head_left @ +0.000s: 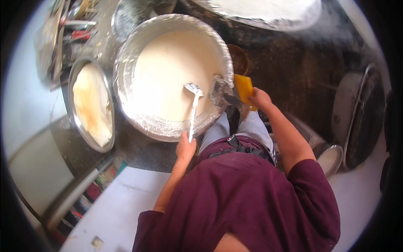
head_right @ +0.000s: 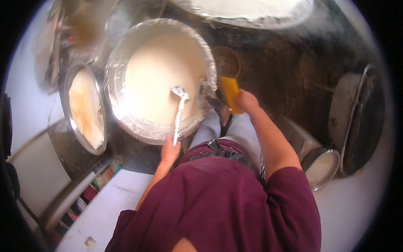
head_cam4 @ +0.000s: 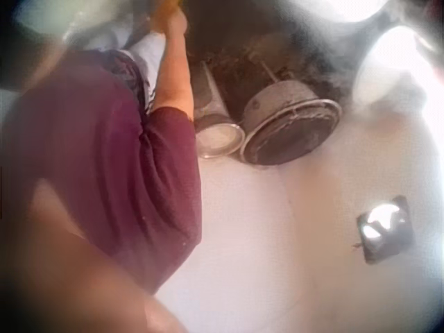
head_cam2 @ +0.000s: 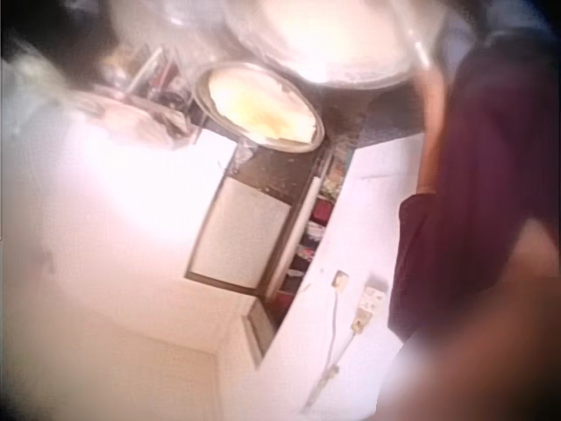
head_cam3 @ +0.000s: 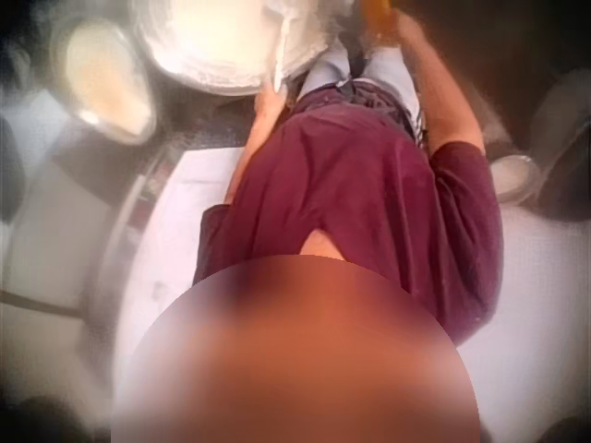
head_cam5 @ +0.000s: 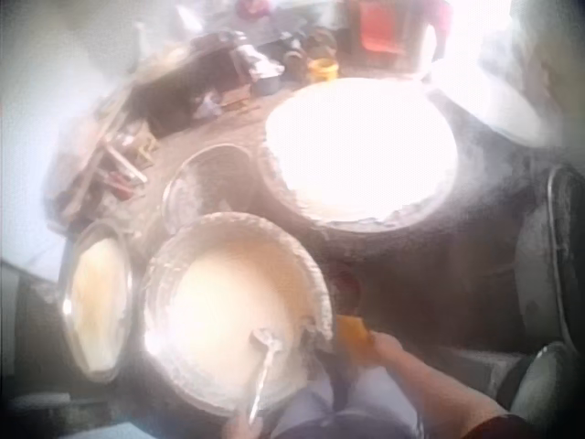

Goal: The person scoops batter from a large metal bowl and spreads it onto a hot circular griddle using a flat metal tool. They cook the crepe, then use a yellow plastic scraper to lift and fold it before placing it into a metal tray. The process is repeated multiple times.

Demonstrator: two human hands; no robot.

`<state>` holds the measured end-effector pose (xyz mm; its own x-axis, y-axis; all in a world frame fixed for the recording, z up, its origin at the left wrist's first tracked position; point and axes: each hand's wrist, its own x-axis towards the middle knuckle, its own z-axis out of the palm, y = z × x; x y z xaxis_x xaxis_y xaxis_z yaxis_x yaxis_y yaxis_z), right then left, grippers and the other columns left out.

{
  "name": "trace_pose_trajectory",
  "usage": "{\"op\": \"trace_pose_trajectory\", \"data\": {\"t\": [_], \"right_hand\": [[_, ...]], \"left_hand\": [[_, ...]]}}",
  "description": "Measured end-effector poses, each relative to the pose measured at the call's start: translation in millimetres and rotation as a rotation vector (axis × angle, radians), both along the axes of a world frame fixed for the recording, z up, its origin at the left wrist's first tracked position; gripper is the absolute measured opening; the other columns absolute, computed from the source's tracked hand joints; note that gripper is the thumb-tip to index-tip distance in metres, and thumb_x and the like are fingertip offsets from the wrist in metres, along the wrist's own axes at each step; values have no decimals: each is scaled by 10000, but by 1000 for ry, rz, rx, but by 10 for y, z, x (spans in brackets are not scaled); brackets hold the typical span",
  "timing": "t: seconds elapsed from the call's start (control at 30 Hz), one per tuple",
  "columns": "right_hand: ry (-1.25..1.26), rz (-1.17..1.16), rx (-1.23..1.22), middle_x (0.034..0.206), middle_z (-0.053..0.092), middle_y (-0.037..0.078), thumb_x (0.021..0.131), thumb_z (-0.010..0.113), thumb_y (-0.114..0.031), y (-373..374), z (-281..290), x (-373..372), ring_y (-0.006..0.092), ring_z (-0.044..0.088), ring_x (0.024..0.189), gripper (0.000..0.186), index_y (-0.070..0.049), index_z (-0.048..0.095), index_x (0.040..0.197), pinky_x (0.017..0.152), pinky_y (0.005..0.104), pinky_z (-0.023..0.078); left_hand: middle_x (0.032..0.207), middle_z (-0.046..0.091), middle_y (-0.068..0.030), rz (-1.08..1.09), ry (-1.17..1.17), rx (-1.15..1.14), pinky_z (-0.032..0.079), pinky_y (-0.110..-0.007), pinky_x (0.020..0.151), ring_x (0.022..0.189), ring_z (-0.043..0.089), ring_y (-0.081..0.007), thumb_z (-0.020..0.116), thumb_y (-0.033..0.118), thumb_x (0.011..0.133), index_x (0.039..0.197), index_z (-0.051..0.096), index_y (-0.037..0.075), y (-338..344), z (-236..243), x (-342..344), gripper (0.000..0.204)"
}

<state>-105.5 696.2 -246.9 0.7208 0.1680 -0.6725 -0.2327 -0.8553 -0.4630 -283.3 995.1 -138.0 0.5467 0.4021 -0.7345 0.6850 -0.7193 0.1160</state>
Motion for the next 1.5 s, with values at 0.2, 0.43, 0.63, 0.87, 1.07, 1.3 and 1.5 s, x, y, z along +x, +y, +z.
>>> {"op": "trace_pose_trajectory", "data": {"t": [0.2, 0.43, 0.63, 0.87, 1.07, 1.3, 1.5], "right_hand": [[182, -310, 213, 931, 642, 153, 733, 630, -229, 218, -512, -344, 293, 613, 881, 321, -50, 612, 998, 759, 369, 472], [609, -690, 644, 878, 662, 84, 772, 600, -273, 914, -1513, -763, 210, 612, 776, 325, -23, 634, 976, 701, 335, 459], [420, -228, 521, 838, 651, 139, 817, 509, -480, 619, -1283, -393, 248, 609, 760, 505, 3, 646, 872, 674, 369, 469], [1024, -302, 669, 800, 658, 108, 746, 502, -680, 266, 901, 174, 203, 629, 675, 710, -36, 560, 1037, 535, 294, 460], [796, -452, 540, 724, 595, 135, 854, 542, -136, 947, 979, -42, 239, 614, 666, 132, -17, 515, 906, 508, 338, 481], [418, 230, 183, 618, 557, 75, 783, 546, -106, -315, 1860, 0, 206, 585, 583, 132, -4, 517, 705, 507, 338, 461], [-218, 511, 56, 625, 554, 60, 813, 560, -128, 328, 2025, 179, 157, 591, 582, 125, -30, 578, 889, 534, 307, 463]], "left_hand": [[967, 601, -228, -315, -88, 212, 438, -482, 749, 879, 574, -413, 533, 169, 814, 1269, 342, 100, 173, 167, 761, 499], [945, 601, -239, -228, -323, 21, 425, -473, 737, 860, 567, -426, 438, 186, 875, 1304, 358, 141, 360, 197, 594, 438], [895, 603, -268, 57, -23, -41, 423, -484, 746, 858, 560, -455, 427, 220, 882, 1311, 332, 175, 434, 163, -26, 441], [844, 620, -238, 3, -40, 63, 433, -519, 730, 810, 582, -431, 448, 242, 877, 1246, 368, 182, 435, 148, -448, 382], [860, 631, -202, 49, -146, 28, 453, -497, 729, 812, 600, -393, 454, 241, 879, 1220, 396, 154, 464, 116, -550, 357], [842, 623, -212, 110, -210, -65, 441, -503, 733, 824, 589, -398, 455, 246, 878, 1214, 410, 174, 600, 109, -596, 347], [789, 626, -198, 120, -329, -119, 456, -489, 682, 759, 602, -389, 469, 231, 876, 1225, 402, 165, 637, 66, -689, 362]]}}
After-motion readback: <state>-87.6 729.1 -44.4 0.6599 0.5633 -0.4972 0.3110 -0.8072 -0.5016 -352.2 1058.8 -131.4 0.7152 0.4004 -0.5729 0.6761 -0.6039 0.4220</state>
